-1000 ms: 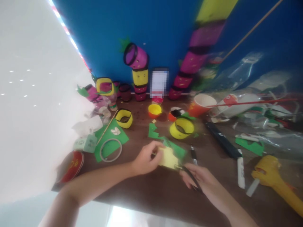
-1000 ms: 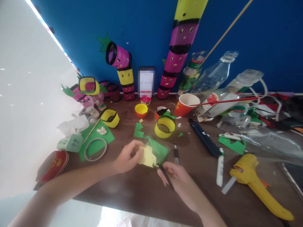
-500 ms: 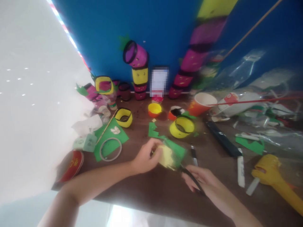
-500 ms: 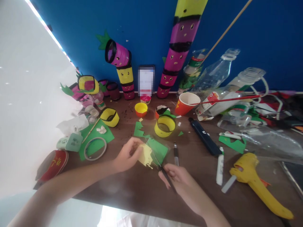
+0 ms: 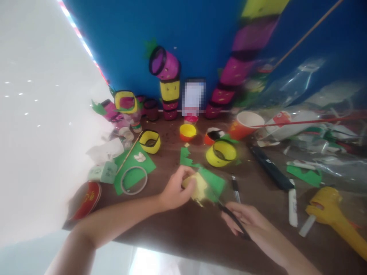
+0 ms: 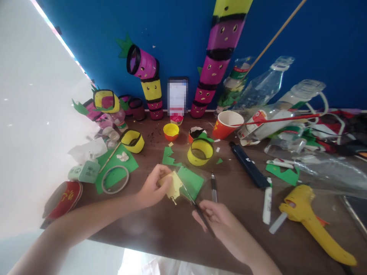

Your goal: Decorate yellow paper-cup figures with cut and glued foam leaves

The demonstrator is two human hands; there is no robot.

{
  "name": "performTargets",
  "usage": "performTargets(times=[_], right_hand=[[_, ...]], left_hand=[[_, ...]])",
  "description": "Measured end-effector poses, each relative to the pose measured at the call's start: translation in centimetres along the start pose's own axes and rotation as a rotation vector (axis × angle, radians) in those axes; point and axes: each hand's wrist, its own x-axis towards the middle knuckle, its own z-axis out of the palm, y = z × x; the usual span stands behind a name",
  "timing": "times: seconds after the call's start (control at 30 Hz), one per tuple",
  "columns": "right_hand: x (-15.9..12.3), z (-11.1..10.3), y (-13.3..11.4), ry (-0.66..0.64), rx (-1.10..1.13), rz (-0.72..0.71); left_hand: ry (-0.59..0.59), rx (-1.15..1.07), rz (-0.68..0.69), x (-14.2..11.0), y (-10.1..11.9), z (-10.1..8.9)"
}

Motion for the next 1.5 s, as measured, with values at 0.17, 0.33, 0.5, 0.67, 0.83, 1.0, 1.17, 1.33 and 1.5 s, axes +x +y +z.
performTargets(times=[0.17, 0.33, 0.5, 0.67, 0.83, 1.0, 1.17, 1.33, 1.5], right_hand=[[-0.2, -0.2, 0.4, 0.039, -0.013, 0.023], [-0.4, -0.4, 0.6, 0.050, -0.025, 0.029], [-0.5, -0.5, 0.8, 0.057, -0.018, 0.050], [-0.5, -0.8, 1.1, 0.034, -0.027, 0.033], [-0.6, -0.7, 0.7, 0.022, -0.040, 0.025], [-0.8, -0.4, 0.1, 0.031, -0.025, 0.050], [-0.8, -0.4, 0.2, 0.021, -0.023, 0.044], [-0.8, -0.4, 0.2, 0.016, -0.036, 0.046], [-0.9, -0.1, 0.0, 0.029, -0.035, 0.054]], left_hand=[[-0.050, -0.108, 0.047, -0.1, 0.3, 0.1], [-0.057, -0.141, 0.108, -0.1, 0.4, 0.3], [-0.009, -0.246, 0.084, 0.2, -0.2, 0.5], [0.003, -0.348, 0.016, 0.3, -0.1, 0.7], [0.004, -0.422, 0.027, 0.4, 0.1, 0.8], [0.081, -0.328, 0.013, 0.5, -0.3, 0.8], [0.116, -0.297, -0.009, 0.6, -0.3, 0.8], [0.176, -0.183, 0.160, 0.9, 0.0, 0.6], [0.147, -0.109, 0.207, 1.0, 0.2, 0.3]])
